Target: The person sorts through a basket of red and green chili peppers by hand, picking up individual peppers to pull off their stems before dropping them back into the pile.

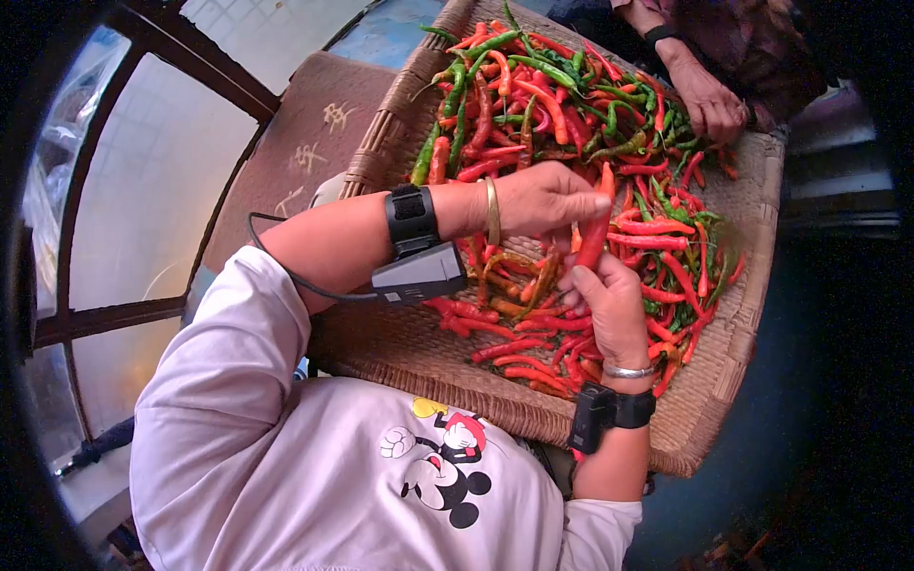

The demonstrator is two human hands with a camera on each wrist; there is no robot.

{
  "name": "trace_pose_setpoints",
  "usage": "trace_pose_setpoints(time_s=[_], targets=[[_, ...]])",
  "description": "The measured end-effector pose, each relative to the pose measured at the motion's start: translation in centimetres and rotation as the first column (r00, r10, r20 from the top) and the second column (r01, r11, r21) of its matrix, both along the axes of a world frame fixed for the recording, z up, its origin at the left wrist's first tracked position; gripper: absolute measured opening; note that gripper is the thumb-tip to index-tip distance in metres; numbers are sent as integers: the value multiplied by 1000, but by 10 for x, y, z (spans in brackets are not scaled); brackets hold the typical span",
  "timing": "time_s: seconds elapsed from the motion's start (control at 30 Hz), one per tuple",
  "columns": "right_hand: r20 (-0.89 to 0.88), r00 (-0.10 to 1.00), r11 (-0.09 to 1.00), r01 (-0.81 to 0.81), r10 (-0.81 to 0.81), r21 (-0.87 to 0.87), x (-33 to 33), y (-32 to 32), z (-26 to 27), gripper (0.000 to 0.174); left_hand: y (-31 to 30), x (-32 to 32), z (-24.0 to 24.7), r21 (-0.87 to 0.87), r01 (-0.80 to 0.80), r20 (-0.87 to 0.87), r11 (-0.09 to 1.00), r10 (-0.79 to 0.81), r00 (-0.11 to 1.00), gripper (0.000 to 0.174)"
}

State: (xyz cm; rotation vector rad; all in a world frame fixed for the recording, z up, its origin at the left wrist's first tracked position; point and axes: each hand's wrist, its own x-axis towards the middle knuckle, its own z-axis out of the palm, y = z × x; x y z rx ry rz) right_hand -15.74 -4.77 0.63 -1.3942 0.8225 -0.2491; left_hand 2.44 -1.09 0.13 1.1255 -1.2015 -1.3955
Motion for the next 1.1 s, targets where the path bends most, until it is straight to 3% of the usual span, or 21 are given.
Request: trace_pose_setpoints(time_s=[0.03,0.07,0.1,0.13,0.2,0.27,0.33,0.47,0.53,0.63,0.77,0.83,0.87,0.9,0.93,1.0,1.03,1.1], targets=[[-12,1000,999,28,-28,18,-1,-1,2,16,-2,4,-1,-101,-87,127,991,100,987,34],[26,996,995,78,-80,58,-2,-5,5,16,-4,14,-2,-255,-136,442,957,240,864,28],[118,982,988,139,-146,68,-5,-10,6,18,-7,22,-1,-351,-120,682,929,341,646,20],[206,955,977,199,-212,83,-10,-16,7,19,-9,29,0,-433,-71,831,899,429,354,15],[429,830,933,340,-356,119,-18,-26,9,23,-10,43,-1,-413,-76,885,908,420,202,21],[624,634,885,391,-457,251,-25,-33,12,37,-10,50,-1,-367,-57,915,928,371,156,26],[611,654,895,335,-446,295,-30,-37,11,42,-8,52,5,-295,-41,955,955,296,6,28],[470,781,903,278,-411,327,-24,-29,-1,39,-6,53,-2,-336,-47,942,941,335,-32,27],[404,851,938,265,-336,223,-15,-21,4,32,-7,53,-3,-390,-19,920,921,388,-56,27],[358,876,942,260,-323,212,-10,-16,2,29,-10,57,-3,-305,-30,952,952,303,-42,21],[303,907,952,247,-294,183,-9,-13,-2,29,-7,49,3,-377,-4,923,926,375,-86,16],[283,917,957,248,-283,152,-5,-11,-2,29,-3,40,12,-482,207,870,851,493,3,11],[217,940,964,263,-265,37,-3,-10,-2,29,-2,35,14,-483,208,870,850,494,4,11],[147,956,961,266,-253,-79,0,-7,-2,30,0,30,16,-492,278,869,825,486,96,11],[147,956,961,267,-253,-79,2,-5,-1,30,2,24,17,-504,344,864,793,468,187,10],[57,976,947,217,-210,-236,8,1,-1,32,6,15,22,-588,497,792,639,578,195,10],[56,976,947,217,-210,-237,10,3,-1,32,8,10,24,-628,518,763,581,591,263,10],[104,992,876,108,-67,-469,14,9,-2,31,13,0,25,-680,539,725,497,569,389,10]])
